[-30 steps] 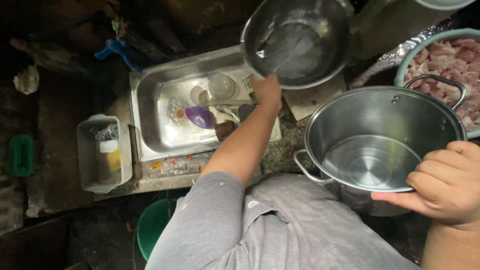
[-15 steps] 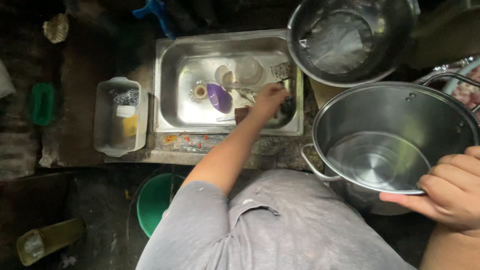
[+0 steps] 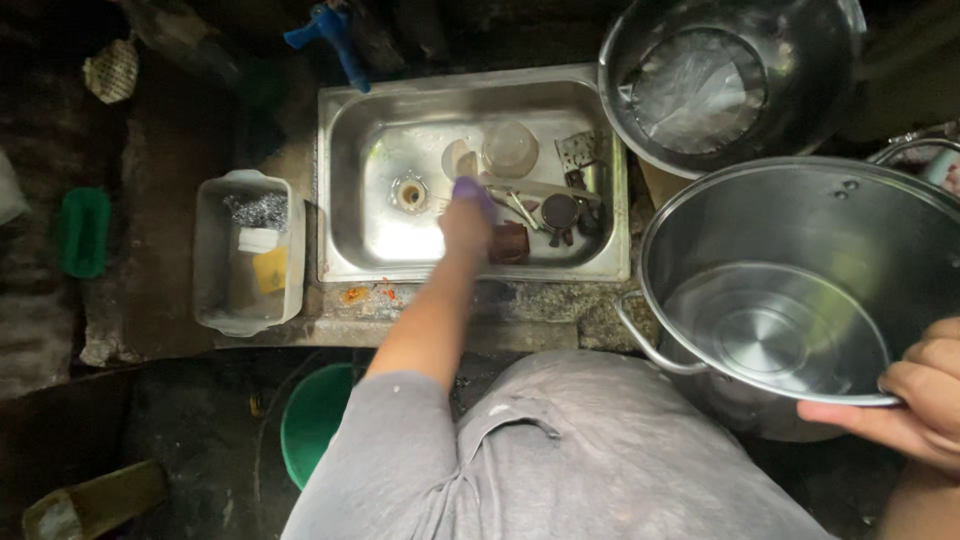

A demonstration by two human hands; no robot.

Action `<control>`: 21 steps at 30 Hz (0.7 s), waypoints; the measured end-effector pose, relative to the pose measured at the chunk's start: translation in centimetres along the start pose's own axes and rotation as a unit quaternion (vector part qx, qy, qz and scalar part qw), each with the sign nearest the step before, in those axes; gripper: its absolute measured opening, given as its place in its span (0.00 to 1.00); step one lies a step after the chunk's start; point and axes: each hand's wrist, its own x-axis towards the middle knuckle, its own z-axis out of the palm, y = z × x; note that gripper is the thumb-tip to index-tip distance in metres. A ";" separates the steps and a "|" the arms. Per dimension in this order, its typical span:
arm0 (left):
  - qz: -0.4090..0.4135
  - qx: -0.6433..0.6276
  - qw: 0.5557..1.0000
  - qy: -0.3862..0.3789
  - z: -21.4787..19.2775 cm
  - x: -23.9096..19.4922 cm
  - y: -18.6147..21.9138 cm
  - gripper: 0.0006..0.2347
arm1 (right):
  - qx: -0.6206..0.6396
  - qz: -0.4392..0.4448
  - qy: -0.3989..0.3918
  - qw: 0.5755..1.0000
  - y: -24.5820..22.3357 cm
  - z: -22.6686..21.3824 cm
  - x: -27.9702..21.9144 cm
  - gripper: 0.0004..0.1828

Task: The person rinses a large metal pot under a tap in a sink, then transfers chopped pieces of meat from a colander into the pot by hand.

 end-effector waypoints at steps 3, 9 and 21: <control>0.154 -0.004 0.988 0.013 0.6 -0.8 3.0 0.12 | 0.002 -0.014 -0.019 1.000 -0.3 -0.3 1.8 0.32; 0.205 -0.069 0.963 0.162 -1.8 -1.4 5.3 0.22 | -0.050 -0.104 -0.035 0.993 -2.1 -0.5 9.6 0.33; -0.172 -0.784 0.505 -0.317 -16.2 -8.3 -5.0 0.30 | 0.085 -0.309 -0.007 0.947 -6.4 12.7 25.3 0.35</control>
